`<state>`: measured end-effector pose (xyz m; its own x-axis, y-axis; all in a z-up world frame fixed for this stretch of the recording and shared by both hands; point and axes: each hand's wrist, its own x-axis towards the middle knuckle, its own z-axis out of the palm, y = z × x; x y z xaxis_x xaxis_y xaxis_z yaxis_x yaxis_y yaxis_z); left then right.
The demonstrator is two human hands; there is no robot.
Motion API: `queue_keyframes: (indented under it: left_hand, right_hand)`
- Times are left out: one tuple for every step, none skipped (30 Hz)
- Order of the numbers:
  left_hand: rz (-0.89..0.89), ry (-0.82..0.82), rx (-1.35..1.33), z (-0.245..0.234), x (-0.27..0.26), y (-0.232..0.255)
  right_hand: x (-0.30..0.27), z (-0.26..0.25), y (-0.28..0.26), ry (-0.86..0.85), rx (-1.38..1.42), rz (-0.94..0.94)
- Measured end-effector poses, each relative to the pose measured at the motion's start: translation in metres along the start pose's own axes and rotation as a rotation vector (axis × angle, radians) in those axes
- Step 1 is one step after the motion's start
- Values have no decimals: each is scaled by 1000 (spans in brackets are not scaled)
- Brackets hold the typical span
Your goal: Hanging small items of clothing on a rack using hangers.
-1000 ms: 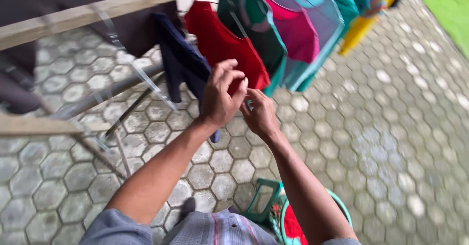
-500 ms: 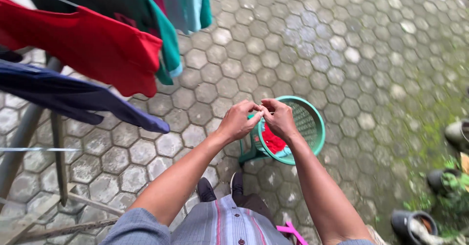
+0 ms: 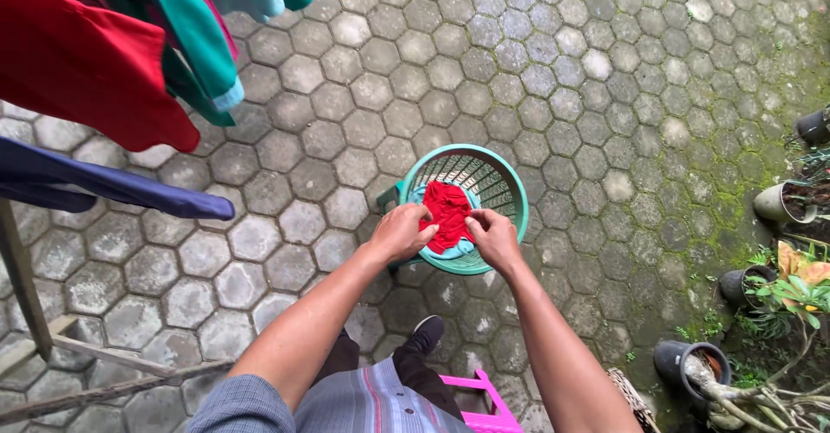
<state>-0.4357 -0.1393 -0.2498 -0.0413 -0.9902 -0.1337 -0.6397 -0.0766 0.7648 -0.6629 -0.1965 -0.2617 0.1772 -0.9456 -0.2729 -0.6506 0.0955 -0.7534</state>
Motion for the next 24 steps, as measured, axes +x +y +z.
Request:
queue_keyframes:
  left_hand:
    - [-7, 0, -1, 12, -1, 2]
    - [-28, -21, 36, 21, -2, 3]
    - [-48, -42, 74, 31, -2, 4]
    - [-51, -50, 72, 43, -3, 4]
    - [-43, -49, 154, 55, -4, 3]
    - [-36, -39, 237, 63, -2, 3]
    - [-43, -38, 236, 73, -1, -1]
    - [-5, -35, 287, 80, 1, -8]
    - [33, -32, 337, 86, 2, -15]
    - [34, -25, 344, 86, 7, -18]
    - [47, -71, 425, 87, 12, -22]
    - [55, -125, 500, 88, 12, -27]
    - [51, -127, 503, 85, 18, -30]
    - [78, -165, 549, 83, 20, -34]
    - [105, -203, 594, 82, 21, -39]
    - [104, -202, 598, 79, 23, -41]
    - [112, -212, 589, 76, 25, -43]
    - [117, -227, 575, 75, 24, -44]
    - [111, -229, 573, 79, 26, -51]
    - [168, -179, 564, 83, 25, -59]
    - [226, -129, 555, 86, 23, -67]
    - [215, -127, 556, 85, 22, -66]
    - [223, -124, 538, 83, 21, -65]
    - [236, -121, 522, 81, 21, -63]
  right_hand:
    - [2, 1, 14, -7, 0, 2]
    - [4, 5, 27, -24, -17, -11]
    - [6, 8, 40, -41, -34, -24]
    - [4, 11, 51, -43, -34, -16]
    - [3, 14, 61, -74, -70, -15]
    - [6, 18, 68, -108, -106, -23]
    - [6, 21, 77, -114, -107, -24]
    - [9, 27, 84, -155, -129, -19]
    - [11, 35, 90, -196, -151, -15]
    - [21, 40, 94, -194, -147, -23]
    - [33, 46, 99, -208, -164, -18]
    - [39, 53, 104, -228, -181, -4]
    - [48, 58, 107, -232, -178, -5]
    - [53, 66, 111, -252, -227, 12]
    - [58, 74, 115, -272, -276, 29]
    - [73, 84, 129, -273, -274, 25]
    - [89, 94, 142, -289, -323, 18]
    - [100, 103, 157, -313, -375, 15]
    - [107, 107, 154, -319, -375, 15]
    - [111, 112, 151, -347, -439, 38]
    - [114, 117, 148, -374, -502, 61]
    - [119, 120, 144, -383, -503, 55]
    - [123, 122, 139, -396, -559, 77]
    - [127, 123, 133, -402, -613, 101]
